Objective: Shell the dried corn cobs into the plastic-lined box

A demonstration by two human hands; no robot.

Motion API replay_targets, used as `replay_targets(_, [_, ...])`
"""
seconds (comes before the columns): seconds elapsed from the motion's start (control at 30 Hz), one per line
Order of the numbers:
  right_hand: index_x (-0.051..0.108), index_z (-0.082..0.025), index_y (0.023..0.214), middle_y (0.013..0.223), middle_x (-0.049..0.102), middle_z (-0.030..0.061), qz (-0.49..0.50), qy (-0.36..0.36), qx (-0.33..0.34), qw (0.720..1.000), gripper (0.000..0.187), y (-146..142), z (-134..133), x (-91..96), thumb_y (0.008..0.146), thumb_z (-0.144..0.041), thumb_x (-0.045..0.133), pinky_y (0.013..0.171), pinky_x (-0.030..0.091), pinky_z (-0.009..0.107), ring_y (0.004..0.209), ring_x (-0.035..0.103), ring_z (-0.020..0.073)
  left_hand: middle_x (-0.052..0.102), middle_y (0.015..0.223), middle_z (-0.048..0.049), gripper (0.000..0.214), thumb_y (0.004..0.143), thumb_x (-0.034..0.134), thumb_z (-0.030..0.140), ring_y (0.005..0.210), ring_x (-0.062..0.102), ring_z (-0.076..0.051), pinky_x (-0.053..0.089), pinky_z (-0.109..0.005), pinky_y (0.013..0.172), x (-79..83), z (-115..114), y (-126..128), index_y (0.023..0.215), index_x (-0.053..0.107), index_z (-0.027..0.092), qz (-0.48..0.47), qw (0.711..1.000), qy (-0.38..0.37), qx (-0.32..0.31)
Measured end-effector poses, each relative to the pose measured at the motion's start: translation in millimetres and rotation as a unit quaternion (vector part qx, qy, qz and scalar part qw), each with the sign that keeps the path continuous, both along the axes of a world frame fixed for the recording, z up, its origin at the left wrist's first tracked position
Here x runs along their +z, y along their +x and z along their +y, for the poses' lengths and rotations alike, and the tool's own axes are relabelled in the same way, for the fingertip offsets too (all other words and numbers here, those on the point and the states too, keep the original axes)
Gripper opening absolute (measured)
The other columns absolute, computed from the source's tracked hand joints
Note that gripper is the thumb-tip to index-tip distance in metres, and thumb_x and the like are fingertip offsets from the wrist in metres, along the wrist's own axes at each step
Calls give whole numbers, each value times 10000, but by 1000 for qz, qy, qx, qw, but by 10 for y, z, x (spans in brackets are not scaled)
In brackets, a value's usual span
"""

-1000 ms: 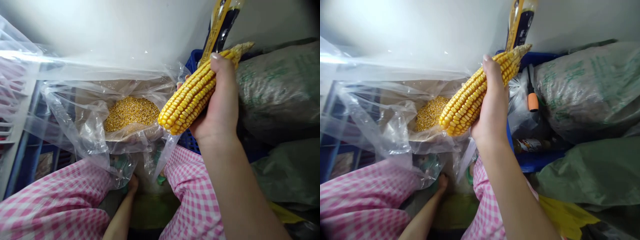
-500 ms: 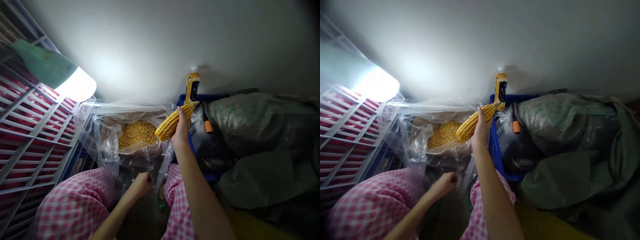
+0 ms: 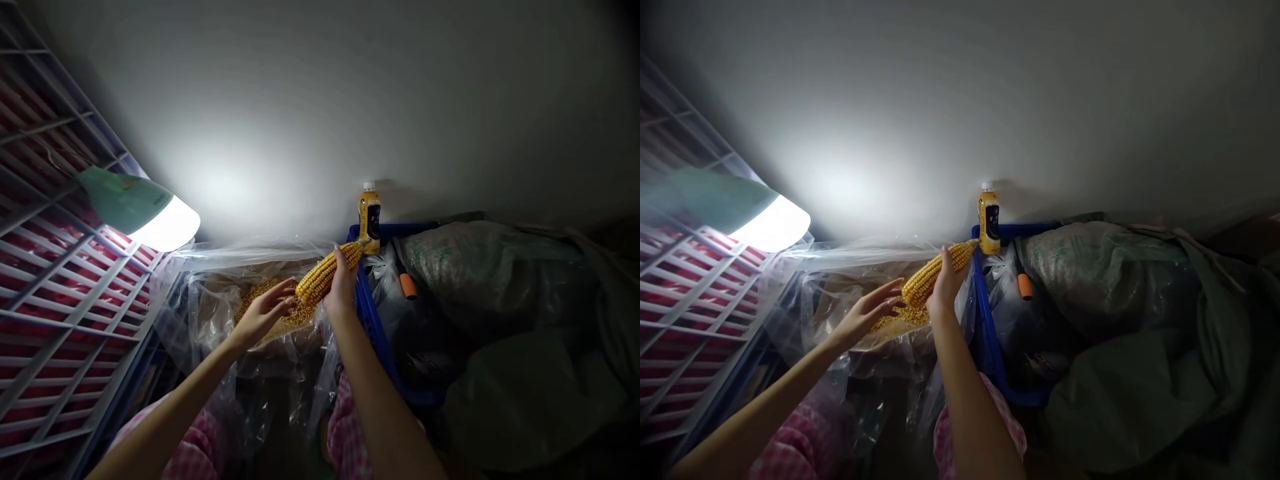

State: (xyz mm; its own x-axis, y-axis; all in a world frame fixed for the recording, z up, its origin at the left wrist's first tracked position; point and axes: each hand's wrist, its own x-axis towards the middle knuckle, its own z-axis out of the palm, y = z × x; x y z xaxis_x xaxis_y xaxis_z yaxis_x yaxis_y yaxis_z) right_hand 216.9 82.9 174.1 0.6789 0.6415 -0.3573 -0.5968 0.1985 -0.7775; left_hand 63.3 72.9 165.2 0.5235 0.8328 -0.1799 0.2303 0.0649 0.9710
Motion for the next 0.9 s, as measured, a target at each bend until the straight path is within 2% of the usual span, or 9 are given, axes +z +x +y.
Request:
replay_targets(0.1, [440, -229, 1119, 1082, 557, 22, -13, -6, -6, 1000, 555, -56, 81, -23, 636, -424, 631, 823, 468, 332, 922, 567, 160, 553, 1173, -127, 625, 734, 568, 401, 988, 561, -215, 459, -318, 828, -66, -19, 64, 1263, 415, 105, -62, 998, -7, 18])
replay_targets(0.3, [426, -232, 1136, 1144, 531, 31, -60, -2, -25, 998, 556, -246, 232, -91, 643, -384, 633, 872, 441, 346, 956, 556, 160, 544, 1191, -127, 558, 747, 566, 337, 1011, 552, -228, 444, -356, 862, -302, 102, 29, 1239, 442, 106, -87, 995, 16, 53])
replay_targets(0.4, [407, -212, 1158, 1162, 520, 51, -77, -1, -37, 996, 579, -362, 315, -125, 650, -384, 626, 886, 432, 343, 969, 549, 158, 546, 1190, -118, 525, 753, 550, 317, 1027, 546, -223, 434, -349, 882, -363, 162, -42, 1226, 457, 110, -84, 993, 46, 73])
replay_targets(0.53, [398, -194, 1163, 1144, 533, 62, -94, -5, -48, 994, 594, -526, 396, -149, 656, -415, 615, 882, 435, 339, 988, 543, 162, 571, 1156, -104, 482, 749, 517, 274, 1027, 546, -214, 431, -317, 881, -343, 238, -136, 1199, 485, 104, -41, 990, 102, 94])
replay_targets(0.73, [337, -191, 1227, 1252, 456, 83, -145, 4, -71, 987, 603, -722, 437, -145, 717, -437, 544, 919, 416, 333, 1058, 515, 157, 620, 1074, -74, 462, 699, 425, 125, 915, 585, -183, 448, -292, 823, -284, 384, -241, 1143, 551, 120, 48, 972, 192, 128])
replay_targets(0.8, [323, -181, 1236, 1256, 451, 89, -137, -9, -81, 987, 611, -751, 447, -139, 724, -441, 533, 924, 416, 336, 1067, 511, 161, 614, 1098, -62, 473, 685, 391, 96, 961, 569, -182, 421, -305, 876, -254, 431, -274, 1120, 574, 131, 45, 973, 190, 125])
replay_targets(0.9, [320, -165, 1233, 1249, 460, 93, -133, -21, -95, 986, 612, -766, 461, -128, 725, -430, 534, 943, 403, 340, 1078, 506, 161, 545, 1206, -70, 484, 708, 426, 149, 1103, 493, -207, 369, -330, 952, -179, 472, -318, 1181, 527, 118, 0, 988, 126, 92])
